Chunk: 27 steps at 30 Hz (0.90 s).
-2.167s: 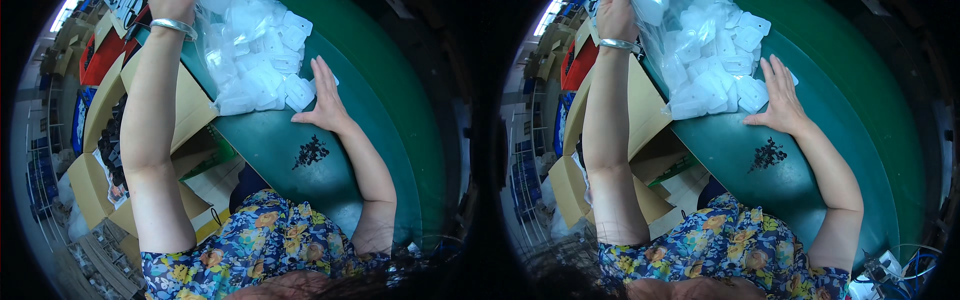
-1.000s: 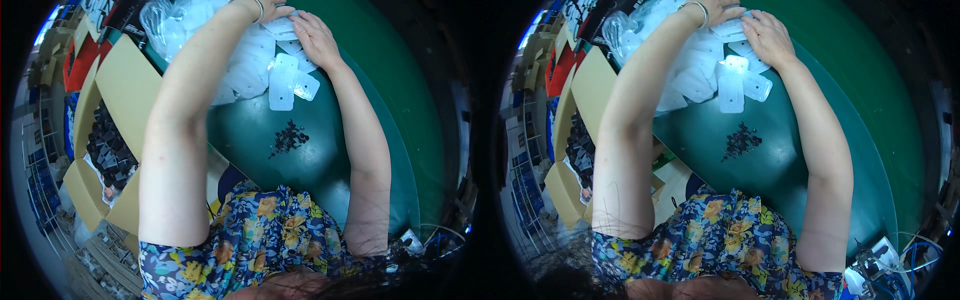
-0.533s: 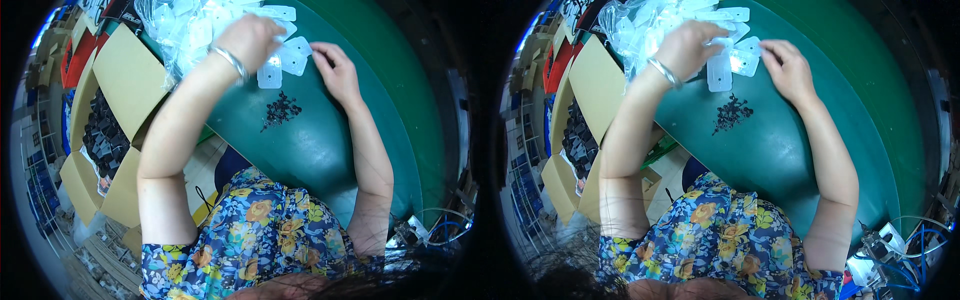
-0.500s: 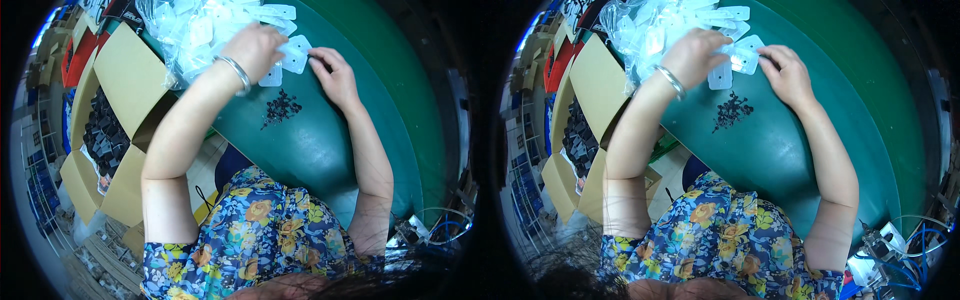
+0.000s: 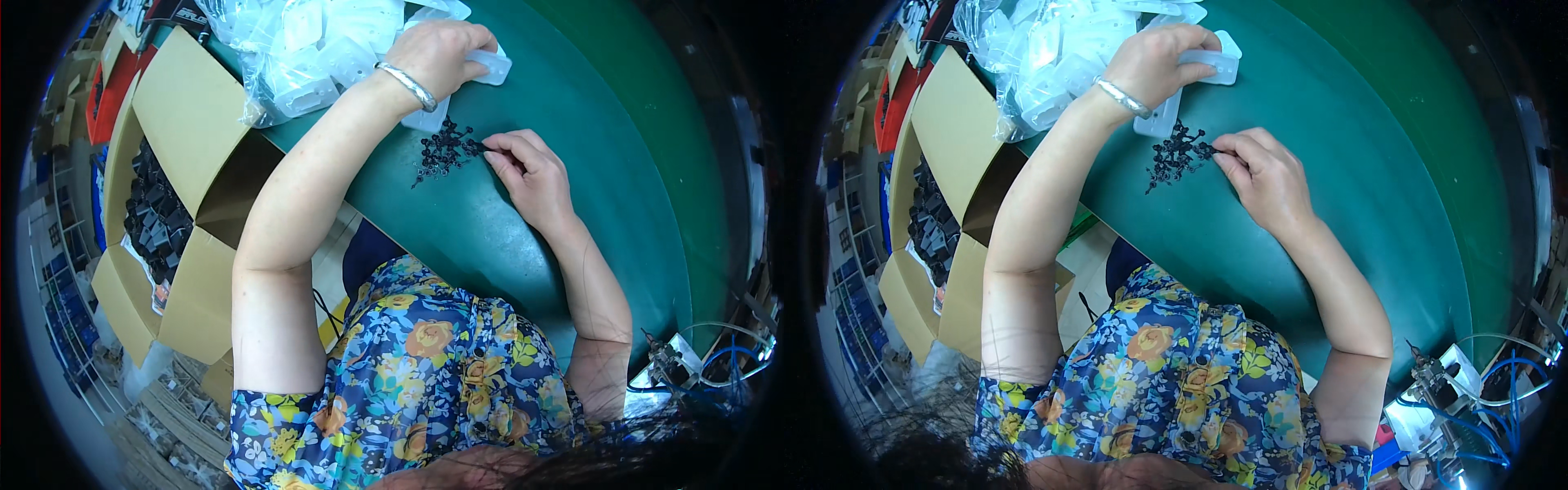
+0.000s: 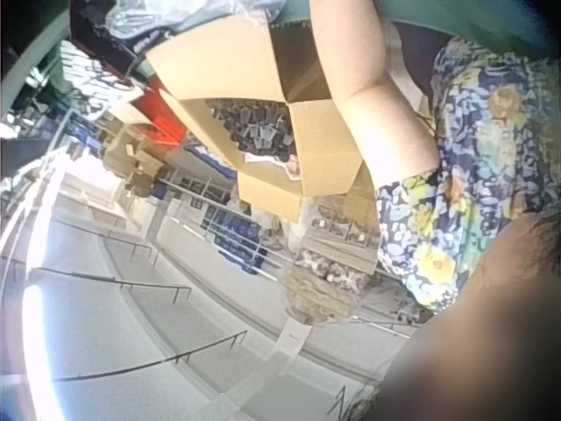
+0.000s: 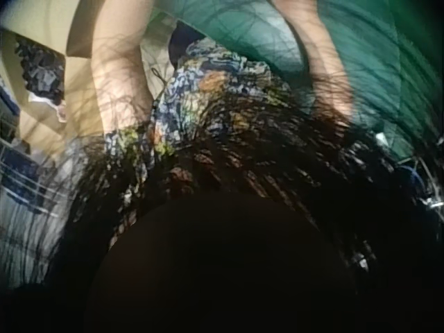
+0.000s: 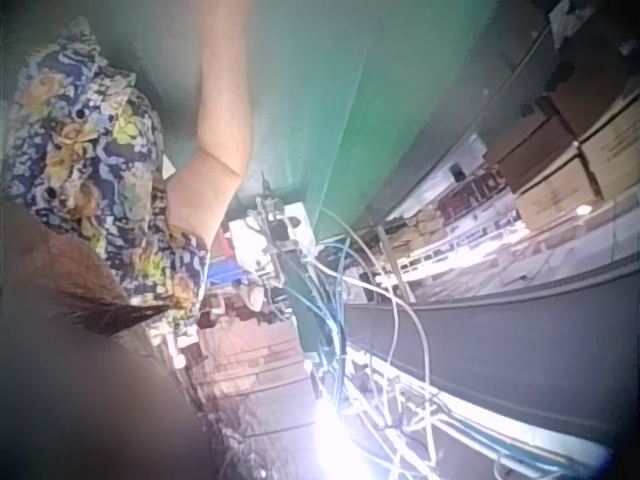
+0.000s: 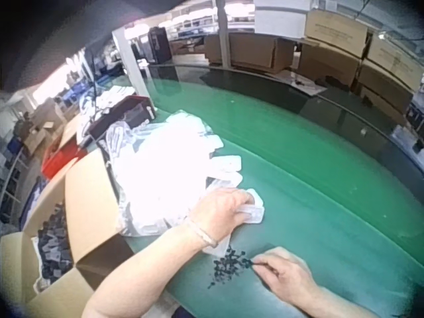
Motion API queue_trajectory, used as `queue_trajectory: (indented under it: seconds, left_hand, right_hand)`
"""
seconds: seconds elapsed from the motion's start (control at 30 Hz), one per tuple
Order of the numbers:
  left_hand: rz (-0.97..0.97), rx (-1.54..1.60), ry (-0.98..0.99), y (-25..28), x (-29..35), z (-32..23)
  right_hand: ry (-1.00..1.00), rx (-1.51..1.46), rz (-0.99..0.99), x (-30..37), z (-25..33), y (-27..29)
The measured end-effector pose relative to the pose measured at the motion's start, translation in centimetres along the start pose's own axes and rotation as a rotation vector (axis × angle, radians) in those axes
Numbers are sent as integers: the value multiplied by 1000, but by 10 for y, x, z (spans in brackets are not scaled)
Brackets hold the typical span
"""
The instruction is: The person inserts small black components into white plastic casings by hand. They then use a handheld pneumatic tool to secure the components into the casings. The person handles the items one at a time, placing the finished units on the table.
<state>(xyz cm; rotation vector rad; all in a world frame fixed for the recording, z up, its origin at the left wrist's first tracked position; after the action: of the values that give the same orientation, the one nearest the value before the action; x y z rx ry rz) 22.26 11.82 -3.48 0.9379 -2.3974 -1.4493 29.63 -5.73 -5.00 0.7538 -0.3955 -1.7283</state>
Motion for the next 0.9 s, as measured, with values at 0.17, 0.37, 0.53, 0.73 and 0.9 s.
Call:
queue_trajectory:
  seconds: [0.17,0.37,0.53,0.73,0.9]
  left_hand:
    - [-235,326,153,33,39,-7]
    - [77,846,706,37,90,-4]
    - [206,980,832,28,111,-4]
    - [371,1213,877,12,133,-26]
    - [587,1264,855,-11,141,-51]
  right_hand:
    - [81,41,18,-11,-2,1]
    - [189,74,132,-34,-7,-4]
    - [195,160,196,-36,-2,0]
    - [381,269,20,-4,-8,30]
    - [72,128,-9,42,-5,43]
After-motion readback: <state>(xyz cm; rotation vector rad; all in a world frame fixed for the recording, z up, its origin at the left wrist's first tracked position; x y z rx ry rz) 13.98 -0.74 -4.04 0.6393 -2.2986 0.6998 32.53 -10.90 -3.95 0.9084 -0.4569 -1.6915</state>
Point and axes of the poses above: each hand's wrist, its own x-axis away from the middle knuckle, its own y-axis out of the back of the hand, z = x × y, the point moved 3 cm from there along -x, towards the middle knuckle, and after that the axes turned 15 degrees about y, right-handed, at the moved point
